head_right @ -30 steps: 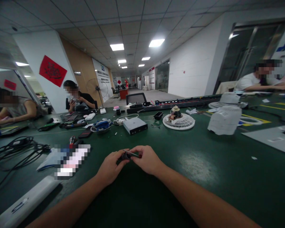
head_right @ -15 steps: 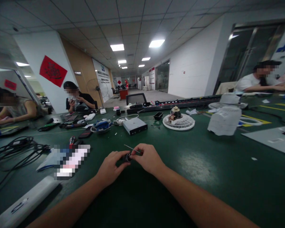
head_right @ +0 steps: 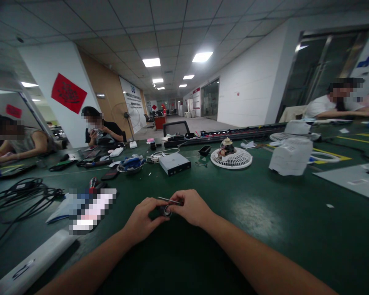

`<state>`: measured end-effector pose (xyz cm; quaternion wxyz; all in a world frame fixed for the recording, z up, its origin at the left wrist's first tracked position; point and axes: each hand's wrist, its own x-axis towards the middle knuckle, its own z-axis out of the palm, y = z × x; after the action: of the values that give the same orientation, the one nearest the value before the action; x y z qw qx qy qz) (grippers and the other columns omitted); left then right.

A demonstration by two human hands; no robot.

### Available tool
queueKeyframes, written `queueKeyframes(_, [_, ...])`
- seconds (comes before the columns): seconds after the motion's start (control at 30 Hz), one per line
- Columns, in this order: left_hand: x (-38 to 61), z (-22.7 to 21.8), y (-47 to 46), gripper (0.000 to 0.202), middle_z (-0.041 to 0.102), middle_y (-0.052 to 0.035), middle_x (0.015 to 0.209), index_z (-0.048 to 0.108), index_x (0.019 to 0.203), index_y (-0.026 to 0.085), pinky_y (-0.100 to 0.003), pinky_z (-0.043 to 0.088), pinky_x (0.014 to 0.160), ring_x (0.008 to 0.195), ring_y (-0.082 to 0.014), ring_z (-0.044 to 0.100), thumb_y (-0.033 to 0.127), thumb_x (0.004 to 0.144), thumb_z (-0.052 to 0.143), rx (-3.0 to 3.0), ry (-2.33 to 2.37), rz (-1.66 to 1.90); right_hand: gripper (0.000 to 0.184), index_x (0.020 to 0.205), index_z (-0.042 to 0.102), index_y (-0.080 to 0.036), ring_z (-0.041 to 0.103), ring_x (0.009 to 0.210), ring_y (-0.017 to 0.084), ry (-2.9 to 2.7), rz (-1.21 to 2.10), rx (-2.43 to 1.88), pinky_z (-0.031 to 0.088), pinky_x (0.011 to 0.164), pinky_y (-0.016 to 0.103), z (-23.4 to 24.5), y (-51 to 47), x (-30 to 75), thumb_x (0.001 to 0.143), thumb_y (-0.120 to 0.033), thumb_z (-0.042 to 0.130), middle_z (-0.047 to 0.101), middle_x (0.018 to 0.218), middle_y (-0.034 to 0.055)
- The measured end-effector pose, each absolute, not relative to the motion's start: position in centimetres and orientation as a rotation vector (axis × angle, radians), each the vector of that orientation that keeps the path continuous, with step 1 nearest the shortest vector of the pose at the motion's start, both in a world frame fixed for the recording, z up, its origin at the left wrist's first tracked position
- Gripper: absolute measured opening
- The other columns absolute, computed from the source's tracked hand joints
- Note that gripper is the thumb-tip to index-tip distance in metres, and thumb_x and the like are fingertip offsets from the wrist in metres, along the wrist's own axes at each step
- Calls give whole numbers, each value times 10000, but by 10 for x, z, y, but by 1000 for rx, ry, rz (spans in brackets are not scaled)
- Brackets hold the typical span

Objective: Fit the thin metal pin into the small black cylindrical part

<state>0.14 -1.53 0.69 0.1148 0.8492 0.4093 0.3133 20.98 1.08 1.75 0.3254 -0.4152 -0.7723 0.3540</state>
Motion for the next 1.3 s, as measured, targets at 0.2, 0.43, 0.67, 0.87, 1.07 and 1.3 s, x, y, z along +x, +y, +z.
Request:
queueKeyframes(0.2, [3,7,-19,353,669,-14,1033,606,1119,263,-341,446,818,946,-215,584,302,790,728,2460,1245,869,251,900,722,-153,623,705,156,-2003,1164,-979,464,633,260,13,17,216,713,-320,735,707,792,29])
queueKeyframes(0.43, [2,8,-18,322,660,-26,1015,614,1060,240,-344,450,817,948,-220,579,277,767,742,2501,1247,803,202,881,701,-172,596,631,132,-2177,907,-1047,416,552,231,20,11,216,758,-332,690,686,749,12])
queueKeyframes(0.67, [4,9,-19,281,669,-24,966,630,1024,235,-344,455,794,909,-217,588,277,766,734,2507,1272,838,145,881,681,-207,579,618,117,-2249,687,-1153,376,526,218,27,2,210,768,-296,662,659,723,-14])
queueKeyframes(0.87, [8,5,-13,260,691,-13,960,631,1006,251,-363,483,785,898,-223,628,290,762,713,2304,1504,985,168,969,628,-202,561,636,123,-2183,666,-1155,371,551,229,28,6,212,856,-306,559,621,729,-7])
queueKeyframes(1.07, [-1,2,-4,278,711,-10,935,623,978,235,-360,521,806,888,-215,666,286,728,734,2078,1608,1083,161,887,664,-210,579,683,154,-2258,397,-1286,391,619,275,33,13,220,875,-277,517,665,777,22])
queueKeyframes(1.3, [0,4,-6,261,699,-6,933,657,959,242,-366,488,804,884,-219,634,241,713,746,2297,1581,1012,191,913,705,-231,603,810,187,-2401,171,-1209,414,715,300,30,10,218,875,-275,523,675,857,35])
